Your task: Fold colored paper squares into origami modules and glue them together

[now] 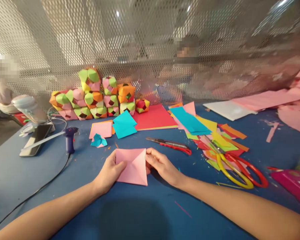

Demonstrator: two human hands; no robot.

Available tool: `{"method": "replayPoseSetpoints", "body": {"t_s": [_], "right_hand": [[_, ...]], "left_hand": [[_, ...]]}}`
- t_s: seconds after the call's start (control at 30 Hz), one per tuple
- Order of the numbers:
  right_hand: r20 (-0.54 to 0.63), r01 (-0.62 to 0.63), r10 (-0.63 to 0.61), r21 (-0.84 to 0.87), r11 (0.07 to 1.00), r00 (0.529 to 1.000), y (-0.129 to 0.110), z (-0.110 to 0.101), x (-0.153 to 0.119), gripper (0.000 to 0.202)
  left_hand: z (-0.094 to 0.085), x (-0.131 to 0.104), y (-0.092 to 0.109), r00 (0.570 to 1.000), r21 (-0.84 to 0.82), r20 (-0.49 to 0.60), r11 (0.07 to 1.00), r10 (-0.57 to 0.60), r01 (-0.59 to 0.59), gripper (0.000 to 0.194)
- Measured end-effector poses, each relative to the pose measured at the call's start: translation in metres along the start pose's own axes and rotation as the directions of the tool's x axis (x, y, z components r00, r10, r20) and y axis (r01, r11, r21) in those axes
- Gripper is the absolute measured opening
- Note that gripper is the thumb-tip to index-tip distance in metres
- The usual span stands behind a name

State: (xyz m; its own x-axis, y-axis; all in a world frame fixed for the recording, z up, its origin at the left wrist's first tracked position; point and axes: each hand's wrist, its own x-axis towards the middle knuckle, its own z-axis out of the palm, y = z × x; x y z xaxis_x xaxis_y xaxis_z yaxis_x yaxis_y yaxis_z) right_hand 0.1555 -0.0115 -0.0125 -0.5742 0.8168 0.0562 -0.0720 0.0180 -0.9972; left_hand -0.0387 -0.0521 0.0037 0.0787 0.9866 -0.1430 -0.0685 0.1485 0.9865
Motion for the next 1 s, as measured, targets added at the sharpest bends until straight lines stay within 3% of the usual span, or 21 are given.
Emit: {"method": "replayPoseSetpoints", "body": {"t_s": [0.33, 0.63, 1.0], "right_hand": [[-0.008, 0.081, -0.082, -0.059, 0.995, 0.997, 0.007, 0.003, 0.004, 0.03], [-0.043, 0.124, -0.132, -0.145, 0.982, 0.99, 0.012, 0.003, 0.006, 0.031], [-0.104, 0.149, -0.171, -0.197, 0.969, 0.98, 0.021, 0.004, 0.004, 0.03]], "left_hand": [[-0.001, -0.007, 0.002, 0.994, 0.043, 0.112, 0.999, 0.019, -0.024, 0.03], [-0.003, -0.007, -0.004, 0.983, 0.197, 0.13, 0.968, 0.133, -0.157, 0.022], [0.002, 0.0, -0.012, 0.972, 0.105, 0.092, 0.969, 0.214, -0.224, 0.029]]}}
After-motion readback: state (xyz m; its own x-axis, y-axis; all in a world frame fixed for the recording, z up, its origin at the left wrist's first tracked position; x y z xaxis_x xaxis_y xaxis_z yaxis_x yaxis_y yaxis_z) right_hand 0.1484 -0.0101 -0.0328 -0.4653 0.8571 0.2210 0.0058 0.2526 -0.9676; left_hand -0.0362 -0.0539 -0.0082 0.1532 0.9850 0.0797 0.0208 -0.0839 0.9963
